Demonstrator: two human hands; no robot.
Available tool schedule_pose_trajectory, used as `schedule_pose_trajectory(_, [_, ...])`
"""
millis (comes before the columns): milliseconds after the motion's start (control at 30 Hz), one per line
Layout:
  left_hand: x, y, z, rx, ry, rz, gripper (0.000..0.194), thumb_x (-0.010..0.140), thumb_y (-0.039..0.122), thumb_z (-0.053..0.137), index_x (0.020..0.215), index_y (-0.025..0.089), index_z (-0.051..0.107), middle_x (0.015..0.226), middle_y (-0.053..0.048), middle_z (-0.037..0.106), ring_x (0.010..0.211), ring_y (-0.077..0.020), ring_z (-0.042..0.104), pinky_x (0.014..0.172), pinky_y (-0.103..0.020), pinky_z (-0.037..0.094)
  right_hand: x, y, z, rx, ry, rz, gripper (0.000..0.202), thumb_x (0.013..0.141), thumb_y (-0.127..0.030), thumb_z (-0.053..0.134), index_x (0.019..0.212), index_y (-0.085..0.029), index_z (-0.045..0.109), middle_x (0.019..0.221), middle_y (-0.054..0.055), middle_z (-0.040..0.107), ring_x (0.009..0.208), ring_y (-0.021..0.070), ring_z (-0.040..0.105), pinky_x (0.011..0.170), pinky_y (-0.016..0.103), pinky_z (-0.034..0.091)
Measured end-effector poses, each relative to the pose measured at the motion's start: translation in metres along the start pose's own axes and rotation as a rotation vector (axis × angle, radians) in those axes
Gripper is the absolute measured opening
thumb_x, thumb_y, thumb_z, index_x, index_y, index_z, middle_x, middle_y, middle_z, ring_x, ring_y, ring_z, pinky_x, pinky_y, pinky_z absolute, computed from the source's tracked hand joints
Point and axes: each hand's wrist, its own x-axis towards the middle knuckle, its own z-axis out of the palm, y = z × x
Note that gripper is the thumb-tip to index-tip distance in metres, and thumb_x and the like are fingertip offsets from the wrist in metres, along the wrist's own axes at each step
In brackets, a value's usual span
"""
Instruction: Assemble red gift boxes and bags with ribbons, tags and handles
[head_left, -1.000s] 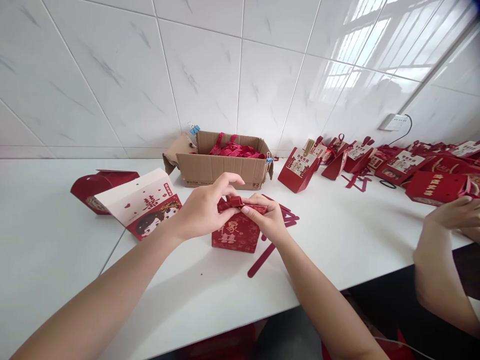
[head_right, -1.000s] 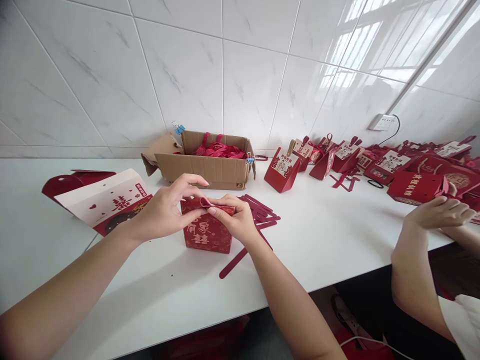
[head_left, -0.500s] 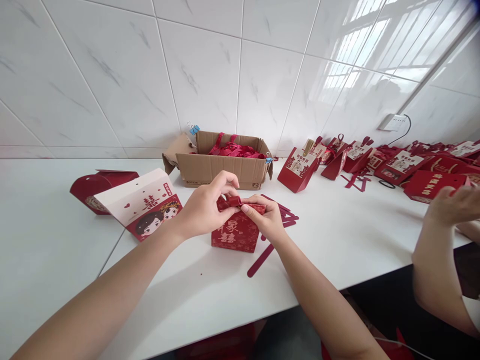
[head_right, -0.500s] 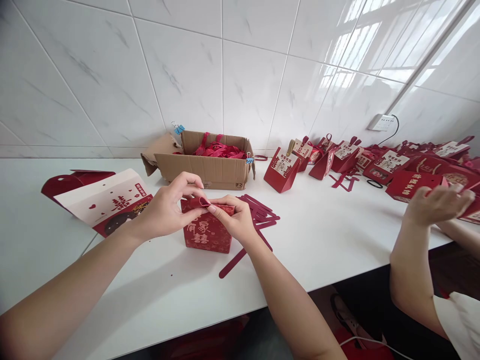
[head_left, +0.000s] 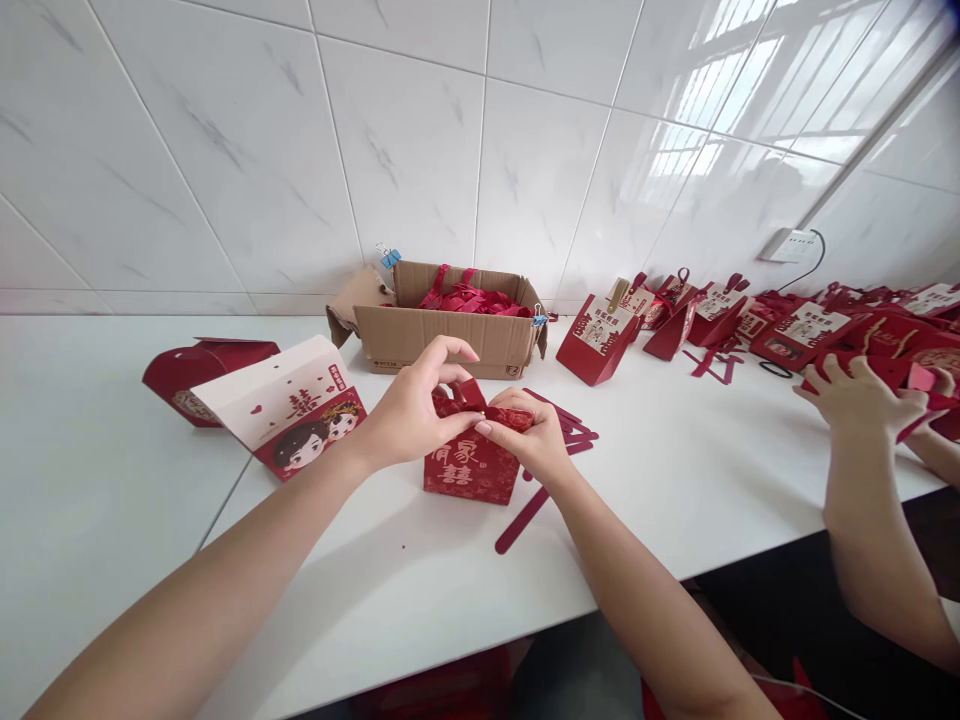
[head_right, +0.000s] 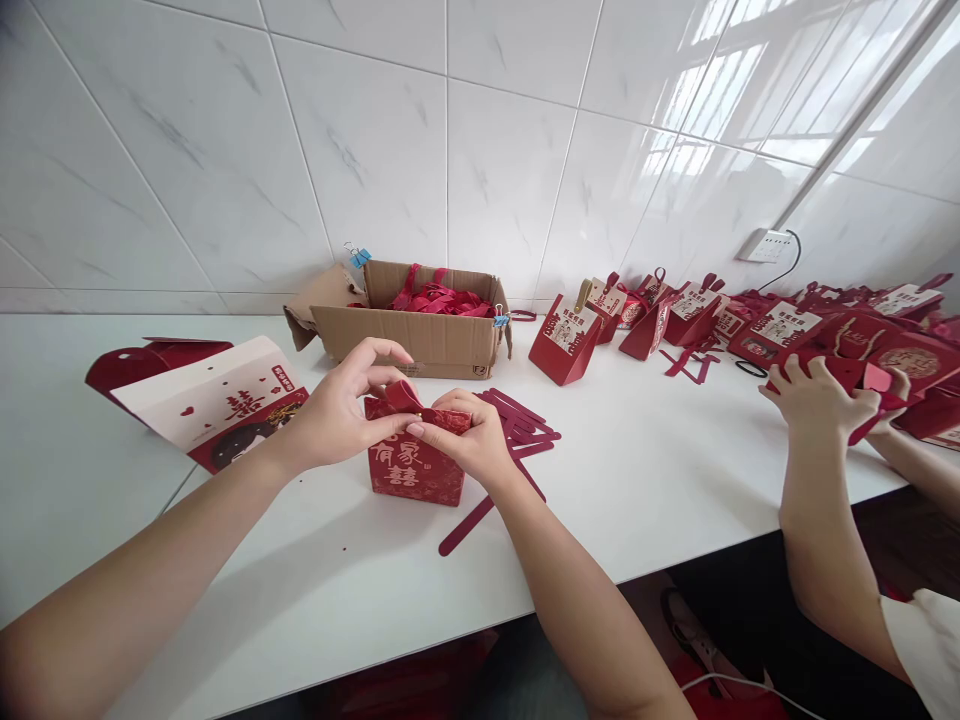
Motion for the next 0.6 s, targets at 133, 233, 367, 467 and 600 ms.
schedule_pose_trajectory(133, [-0.005,0.006,-0.012,0.044,-0.175,0.014,0.064,0.082,0.02,0.057,0.139,0.03,0.029,0.107,-0.004,0.063,0.099,-0.0186,0.063,0.08,-0.031,0.053,0.0,0.002,0.0,-0.002,-0.012,-0.066,0.017,0.071,-0.036,0.078,0.075,-0.022,0.069,0.077,0.002,0.068,0.074,0.0168,0.064,0.071,0.032,0.054])
schedule_pose_trajectory(233, [-0.009,0.008,-0.02,0.163,-0.182,-0.03,0.067,0.082,0.024,0.057,0.142,0.033,0.028,0.128,-0.008,0.055,0.114,-0.0236,0.058,0.076,-0.03,0.054,-0.002,-0.001,-0.001,-0.016,0.006,-0.054,0.013,0.076,-0.029,0.073,0.088,-0.023,0.071,0.086,0.002,0.072,0.081,0.017,0.066,0.077,0.033,0.054])
schedule_pose_trajectory(367, [-0.009,0.005,-0.016,0.291,-0.193,-0.127,0.054,0.086,0.029,0.054,0.136,0.031,0.037,0.132,-0.009,0.056,0.111,-0.0268,0.06,0.077,-0.034,0.054,-0.003,-0.008,-0.004,-0.048,-0.01,-0.028,0.009,0.079,-0.026,0.068,0.088,-0.022,0.069,0.086,0.003,0.071,0.079,0.0168,0.066,0.074,0.033,0.054])
schedule_pose_trajectory(467, [-0.006,0.004,-0.008,0.303,-0.207,-0.134,0.046,0.088,0.022,0.048,0.133,0.027,0.039,0.113,-0.007,0.066,0.097,-0.0245,0.066,0.075,-0.035,0.053,-0.003,-0.011,-0.006,-0.056,-0.017,0.018,0.013,0.076,-0.028,0.071,0.086,-0.021,0.067,0.085,0.002,0.07,0.079,0.0171,0.066,0.074,0.033,0.053])
schedule_pose_trajectory(600, [-0.004,0.004,-0.002,0.328,-0.147,-0.129,0.048,0.086,0.021,0.05,0.133,0.026,0.039,0.108,-0.007,0.067,0.096,-0.026,0.066,0.073,-0.035,0.052,-0.002,-0.011,-0.005,-0.033,-0.007,0.093,0.013,0.077,-0.03,0.071,0.082,-0.019,0.066,0.08,0.002,0.069,0.073,0.0159,0.064,0.07,0.031,0.052])
